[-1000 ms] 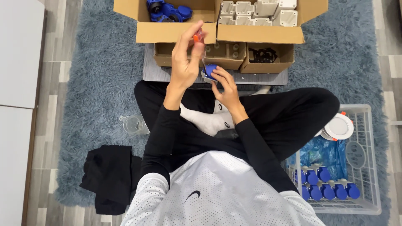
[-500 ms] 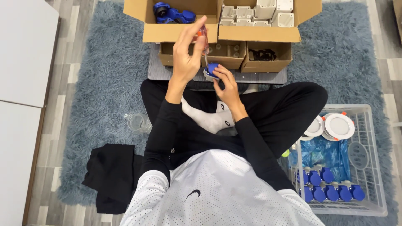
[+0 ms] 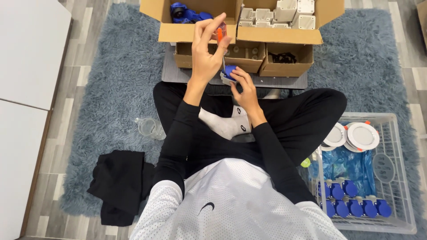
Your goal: Assembling and inspecting small electrical components using a screwdriver while sitting on the floor.
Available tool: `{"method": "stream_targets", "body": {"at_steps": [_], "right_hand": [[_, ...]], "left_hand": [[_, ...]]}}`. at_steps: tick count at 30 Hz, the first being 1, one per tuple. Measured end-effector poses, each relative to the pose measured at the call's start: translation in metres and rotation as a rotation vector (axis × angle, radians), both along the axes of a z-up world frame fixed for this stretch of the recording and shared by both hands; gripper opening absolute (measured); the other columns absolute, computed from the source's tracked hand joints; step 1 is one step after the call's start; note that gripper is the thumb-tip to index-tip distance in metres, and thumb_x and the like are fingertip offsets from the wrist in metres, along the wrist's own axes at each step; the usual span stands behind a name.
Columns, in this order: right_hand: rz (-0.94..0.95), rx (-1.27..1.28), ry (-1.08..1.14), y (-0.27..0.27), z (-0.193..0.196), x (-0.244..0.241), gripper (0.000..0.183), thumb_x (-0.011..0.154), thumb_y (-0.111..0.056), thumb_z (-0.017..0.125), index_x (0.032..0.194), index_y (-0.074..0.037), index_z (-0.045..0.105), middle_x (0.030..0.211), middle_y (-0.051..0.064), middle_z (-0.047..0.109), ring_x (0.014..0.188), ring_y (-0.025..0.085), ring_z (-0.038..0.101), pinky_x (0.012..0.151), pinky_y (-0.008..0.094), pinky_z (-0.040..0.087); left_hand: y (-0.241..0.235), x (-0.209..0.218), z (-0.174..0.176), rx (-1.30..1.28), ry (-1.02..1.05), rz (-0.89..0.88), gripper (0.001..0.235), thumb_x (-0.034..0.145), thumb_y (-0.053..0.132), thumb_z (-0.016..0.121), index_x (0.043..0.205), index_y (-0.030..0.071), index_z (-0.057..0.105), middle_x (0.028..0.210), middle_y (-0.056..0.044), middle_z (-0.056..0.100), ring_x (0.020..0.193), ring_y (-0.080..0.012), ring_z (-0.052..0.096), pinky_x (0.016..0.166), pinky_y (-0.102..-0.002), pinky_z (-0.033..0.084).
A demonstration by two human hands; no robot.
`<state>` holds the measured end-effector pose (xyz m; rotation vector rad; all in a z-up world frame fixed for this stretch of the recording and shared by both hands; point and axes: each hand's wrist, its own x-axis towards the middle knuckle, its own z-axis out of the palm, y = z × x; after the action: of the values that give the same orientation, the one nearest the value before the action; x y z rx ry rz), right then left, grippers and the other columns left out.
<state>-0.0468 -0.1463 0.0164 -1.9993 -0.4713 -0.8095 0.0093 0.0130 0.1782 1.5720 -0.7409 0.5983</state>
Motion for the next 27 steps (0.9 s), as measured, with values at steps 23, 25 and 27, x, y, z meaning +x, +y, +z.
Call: {"method": "stream_targets", "body": {"at_steps": [23, 25, 27], "right_hand": [[-0.014, 0.000, -0.011, 0.000, 0.002, -0.002, 0.034, 0.093, 0.010, 0.078, 0.126, 0.002, 0.074, 0.140, 0.012, 0.068, 0.142, 0.034, 0.062, 0.117, 0.043, 0.055], [-0.013, 0.003, -0.012, 0.000, 0.000, -0.002, 0.034, 0.093, 0.010, 0.079, 0.126, 0.002, 0.074, 0.140, 0.011, 0.068, 0.142, 0.034, 0.062, 0.117, 0.043, 0.055], [-0.018, 0.008, -0.014, 0.000, -0.001, -0.001, 0.034, 0.093, 0.009, 0.079, 0.127, 0.002, 0.074, 0.140, 0.011, 0.068, 0.143, 0.033, 0.062, 0.118, 0.043, 0.055]], "left_hand": [[-0.004, 0.002, -0.011, 0.096, -0.021, 0.023, 0.036, 0.122, 0.022, 0.056, 0.158, 0.021, 0.054, 0.135, -0.005, 0.062, 0.105, -0.0145, 0.068, 0.082, -0.025, 0.064], [-0.004, 0.001, -0.011, 0.068, 0.005, -0.011, 0.035, 0.124, 0.022, 0.050, 0.158, 0.022, 0.054, 0.132, -0.004, 0.070, 0.107, -0.0134, 0.074, 0.081, -0.023, 0.064], [-0.004, 0.001, -0.009, 0.043, 0.030, -0.051, 0.034, 0.126, 0.021, 0.044, 0.158, 0.022, 0.054, 0.129, -0.004, 0.077, 0.108, -0.0123, 0.079, 0.079, -0.022, 0.064]]}}
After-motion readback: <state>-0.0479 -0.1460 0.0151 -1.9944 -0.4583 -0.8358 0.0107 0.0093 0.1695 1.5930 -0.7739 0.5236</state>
